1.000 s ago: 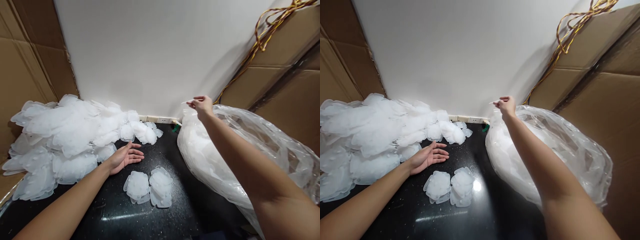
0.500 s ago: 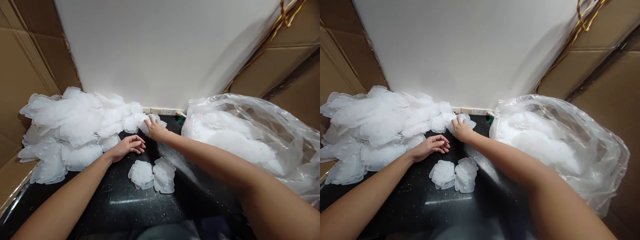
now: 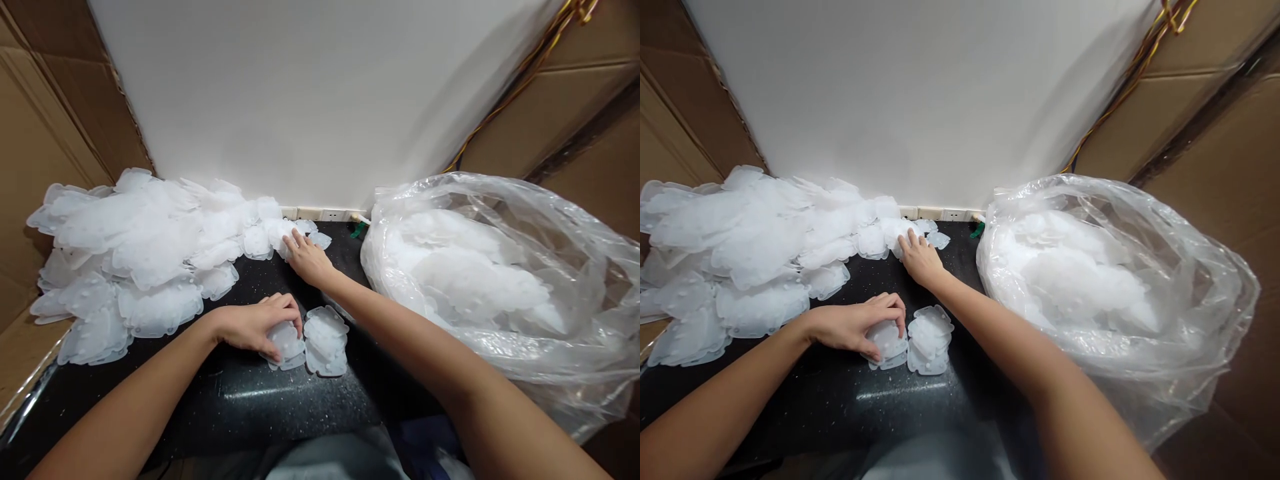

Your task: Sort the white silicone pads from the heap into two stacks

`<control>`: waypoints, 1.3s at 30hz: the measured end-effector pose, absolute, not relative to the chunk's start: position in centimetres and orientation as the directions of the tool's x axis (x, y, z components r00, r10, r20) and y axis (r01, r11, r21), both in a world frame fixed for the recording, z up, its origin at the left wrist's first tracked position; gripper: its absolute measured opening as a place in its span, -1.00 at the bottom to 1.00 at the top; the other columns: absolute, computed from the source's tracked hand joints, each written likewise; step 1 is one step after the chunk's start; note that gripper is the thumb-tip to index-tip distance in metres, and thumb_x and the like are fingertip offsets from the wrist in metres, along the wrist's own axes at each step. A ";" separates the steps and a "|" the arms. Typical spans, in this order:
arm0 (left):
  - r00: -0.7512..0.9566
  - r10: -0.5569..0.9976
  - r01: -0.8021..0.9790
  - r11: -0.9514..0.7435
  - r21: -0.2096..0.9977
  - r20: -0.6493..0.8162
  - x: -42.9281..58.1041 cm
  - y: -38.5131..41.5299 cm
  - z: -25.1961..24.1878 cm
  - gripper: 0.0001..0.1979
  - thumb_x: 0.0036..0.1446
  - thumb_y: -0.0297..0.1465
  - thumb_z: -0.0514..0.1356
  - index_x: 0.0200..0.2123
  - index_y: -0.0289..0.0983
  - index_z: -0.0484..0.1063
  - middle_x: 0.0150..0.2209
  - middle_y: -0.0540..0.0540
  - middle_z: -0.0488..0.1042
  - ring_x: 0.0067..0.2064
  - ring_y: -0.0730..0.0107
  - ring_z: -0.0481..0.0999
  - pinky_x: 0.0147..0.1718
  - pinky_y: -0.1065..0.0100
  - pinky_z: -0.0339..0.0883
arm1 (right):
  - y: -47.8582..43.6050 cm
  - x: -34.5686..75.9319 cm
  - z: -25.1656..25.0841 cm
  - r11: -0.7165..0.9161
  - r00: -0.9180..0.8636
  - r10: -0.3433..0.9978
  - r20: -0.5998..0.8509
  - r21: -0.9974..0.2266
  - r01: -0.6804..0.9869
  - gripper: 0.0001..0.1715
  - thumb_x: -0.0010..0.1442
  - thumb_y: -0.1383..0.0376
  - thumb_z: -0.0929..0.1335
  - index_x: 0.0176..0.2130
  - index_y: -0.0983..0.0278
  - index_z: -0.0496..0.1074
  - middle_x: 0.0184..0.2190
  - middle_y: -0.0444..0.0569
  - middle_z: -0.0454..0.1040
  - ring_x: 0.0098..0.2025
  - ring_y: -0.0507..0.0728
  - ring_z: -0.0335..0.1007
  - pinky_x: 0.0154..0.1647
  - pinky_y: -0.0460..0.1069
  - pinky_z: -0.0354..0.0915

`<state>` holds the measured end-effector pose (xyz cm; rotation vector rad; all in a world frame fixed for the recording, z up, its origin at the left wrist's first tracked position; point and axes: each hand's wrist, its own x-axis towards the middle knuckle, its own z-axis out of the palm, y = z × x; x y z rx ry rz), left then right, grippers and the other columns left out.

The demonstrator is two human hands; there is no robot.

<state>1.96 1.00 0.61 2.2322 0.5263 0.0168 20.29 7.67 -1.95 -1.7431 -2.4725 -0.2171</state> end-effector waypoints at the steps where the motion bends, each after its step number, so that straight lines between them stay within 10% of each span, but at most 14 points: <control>1: 0.915 0.372 0.356 -0.562 0.746 -0.157 2.0 0.9 0.7 -0.65 -0.09 -0.45 0.37 -0.18 -0.13 0.49 -0.07 -0.08 0.34 -0.02 0.09 0.30 -0.02 0.20 0.20 | 7.6 20.4 -2.1 0.334 -0.337 0.924 0.180 0.046 0.941 -0.36 0.33 0.29 0.21 0.34 0.31 0.05 0.39 0.27 -0.01 0.28 0.42 0.16 0.08 0.26 0.32; 6: 0.918 0.377 0.288 -0.427 0.857 -0.121 1.7 1.2 0.9 -0.54 -0.11 -0.56 0.29 -0.09 -0.11 0.48 -0.13 -0.06 0.45 -0.05 0.09 0.32 -0.09 0.27 0.20 | 7.7 20.9 -2.8 0.348 -0.346 0.913 0.215 0.032 0.937 -0.36 0.32 0.27 0.20 0.33 0.28 0.08 0.38 0.23 0.04 0.25 0.41 0.20 0.06 0.25 0.32; 10: 0.895 0.423 0.209 -0.121 0.970 -0.140 1.7 1.7 0.8 -0.79 -0.17 -0.60 0.20 -0.42 -0.23 0.47 -0.35 -0.06 0.39 -0.28 0.23 0.32 -0.31 0.33 0.16 | 7.9 21.3 -3.9 0.360 -0.346 0.892 0.291 0.004 0.933 -0.39 0.32 0.27 0.20 0.32 0.29 0.12 0.37 0.23 0.07 0.23 0.40 0.20 0.08 0.25 0.28; 15: 0.672 0.741 -0.438 0.384 0.813 0.012 2.3 1.4 1.0 -0.81 -0.27 -0.52 0.19 -0.66 -0.26 0.17 -0.49 -0.04 0.16 -0.46 0.39 0.21 -0.49 0.35 0.10 | 8.0 21.9 -4.8 0.381 -0.332 0.879 0.342 -0.087 0.920 -0.41 0.33 0.25 0.19 0.31 0.26 0.14 0.36 0.18 0.10 0.23 0.39 0.18 0.08 0.29 0.26; 23: 0.510 0.860 -0.664 0.402 0.631 -0.012 2.4 0.7 1.1 -0.60 -0.17 -0.45 0.15 -0.69 -0.25 -0.13 -0.63 0.04 -0.05 -0.62 0.52 0.01 -0.64 0.40 0.00 | 8.1 22.3 -4.9 0.409 -0.341 0.877 0.339 -0.154 0.899 -0.41 0.30 0.28 0.21 0.29 0.24 0.18 0.35 0.16 0.12 0.22 0.41 0.19 0.06 0.30 0.25; 39: 0.295 0.950 -0.636 0.277 0.721 -0.104 2.7 0.8 1.2 -0.45 0.02 -0.34 0.11 -0.75 -0.27 -0.25 -0.63 0.03 -0.15 -0.63 0.52 0.03 -0.63 0.40 0.04 | 7.9 22.3 -5.1 0.405 -0.270 0.862 0.428 -0.263 0.876 -0.50 0.31 0.21 0.25 0.21 0.19 0.28 0.34 0.22 0.10 0.32 0.45 -0.01 0.10 0.36 0.14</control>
